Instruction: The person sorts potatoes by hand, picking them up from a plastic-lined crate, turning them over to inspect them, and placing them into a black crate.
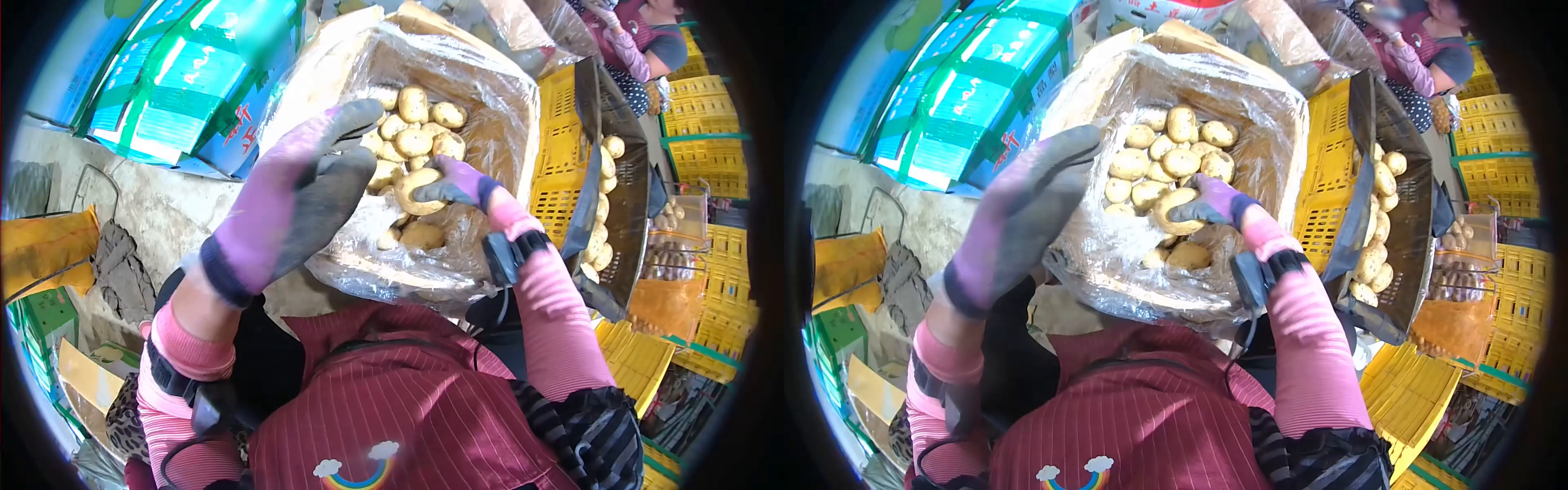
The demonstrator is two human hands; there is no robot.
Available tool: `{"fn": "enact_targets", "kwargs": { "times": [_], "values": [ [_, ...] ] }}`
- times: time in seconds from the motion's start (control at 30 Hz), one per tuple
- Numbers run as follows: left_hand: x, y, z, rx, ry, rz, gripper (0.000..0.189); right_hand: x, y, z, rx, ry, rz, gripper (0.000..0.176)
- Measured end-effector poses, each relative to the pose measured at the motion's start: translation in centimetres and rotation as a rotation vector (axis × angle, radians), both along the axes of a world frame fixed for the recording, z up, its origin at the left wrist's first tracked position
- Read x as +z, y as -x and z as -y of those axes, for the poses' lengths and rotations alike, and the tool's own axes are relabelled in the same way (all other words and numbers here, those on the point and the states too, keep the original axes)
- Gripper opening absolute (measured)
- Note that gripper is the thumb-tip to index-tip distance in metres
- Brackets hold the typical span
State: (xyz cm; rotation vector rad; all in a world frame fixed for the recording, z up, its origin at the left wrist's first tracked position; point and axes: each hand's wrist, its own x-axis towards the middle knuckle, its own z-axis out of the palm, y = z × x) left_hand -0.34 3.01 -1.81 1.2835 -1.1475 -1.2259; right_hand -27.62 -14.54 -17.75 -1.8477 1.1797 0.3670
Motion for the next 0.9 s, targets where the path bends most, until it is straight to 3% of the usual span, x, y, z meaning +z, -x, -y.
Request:
{"fn": "enact_targets", "kwargs": {
  "times": [0.07, 0.13, 0.17, 0.2, 0.23, 0.33, 0.37, 0.43, 0.47, 0.5, 0.57, 0.6, 0.63, 0.7, 0.73, 0.77, 0.83, 0.87, 0.9],
  "values": [
    [-3.1, -0.4, 0.5, -0.040, 0.459, 0.618, 0.050, 4.4, 0.5, -2.1, -0.214, -0.140, 0.320, 0.079],
    [-5.9, 1.0, 0.6, -0.058, 0.436, 0.531, 0.059, 8.3, 1.0, -4.8, -0.297, -0.210, 0.485, 0.077],
    [-6.1, 1.5, 0.8, -0.079, 0.392, 0.442, 0.069, 9.7, 0.8, -6.5, -0.400, -0.276, 0.725, 0.075],
    [-5.3, 1.6, 0.5, -0.172, 0.392, 0.665, 0.089, 10.9, 0.6, -7.9, -0.497, -0.344, 0.967, 0.074],
    [-5.6, 2.3, 0.5, -0.172, 0.408, 0.670, 0.089, 11.9, 0.6, -8.9, -0.493, -0.330, 0.975, 0.074],
    [-5.0, 5.3, 0.3, -0.332, 0.058, -0.297, 0.100, 14.3, 0.2, -10.9, -0.413, -0.158, 0.993, 0.075],
    [-4.1, 5.6, -0.1, -0.335, 0.067, -0.292, 0.100, 14.5, -0.2, -11.6, -0.409, -0.149, 0.998, 0.075],
    [-2.6, 6.0, -0.5, -0.256, -0.080, -0.390, 0.093, 14.9, -1.0, -12.7, -0.277, 0.274, 0.883, 0.078],
    [-2.7, 6.3, -0.6, -0.238, -0.014, -0.413, 0.081, 15.5, -1.0, -13.0, -0.245, 0.276, 0.903, 0.086],
    [-2.7, 6.4, -0.5, -0.236, -0.005, -0.413, 0.081, 15.7, -1.0, -13.3, -0.238, 0.282, 0.904, 0.086],
    [-2.8, 6.5, 0.0, -0.138, 0.100, -0.262, 0.059, 15.4, -0.8, -13.6, -0.242, 0.295, 1.001, 0.087],
    [-5.1, 5.5, 1.1, -0.024, 0.470, 0.162, 0.038, 14.9, -0.5, -13.7, -0.126, 0.446, 0.922, 0.089],
    [-5.6, 4.9, 1.4, -0.021, 0.471, 0.159, 0.038, 15.2, -0.7, -13.9, -0.123, 0.446, 0.919, 0.089],
    [-5.5, 4.4, 1.5, -0.029, 0.566, 0.328, 0.036, 15.6, -1.4, -14.5, -0.235, 0.356, 0.974, 0.092],
    [-4.4, 4.0, 1.2, -0.131, 0.401, 0.151, 0.037, 15.7, -1.2, -14.0, -0.392, 0.201, 0.978, 0.089],
    [-3.8, 3.8, 1.3, -0.134, 0.406, 0.152, 0.037, 16.2, -0.9, -13.9, -0.523, 0.129, 1.044, 0.075],
    [-3.0, 3.7, 1.5, -0.215, 0.131, -0.035, 0.046, 16.4, -0.8, -13.6, -0.697, -0.309, 1.311, 0.070],
    [-2.4, 4.5, 2.1, -0.203, 0.041, -0.254, 0.058, 15.7, -0.3, -13.1, -0.699, -0.304, 1.311, 0.070],
    [-2.8, 4.8, 2.2, -0.208, 0.043, -0.256, 0.058, 14.5, 0.6, -12.4, -0.713, -0.518, 1.345, 0.071]
  ]
}}
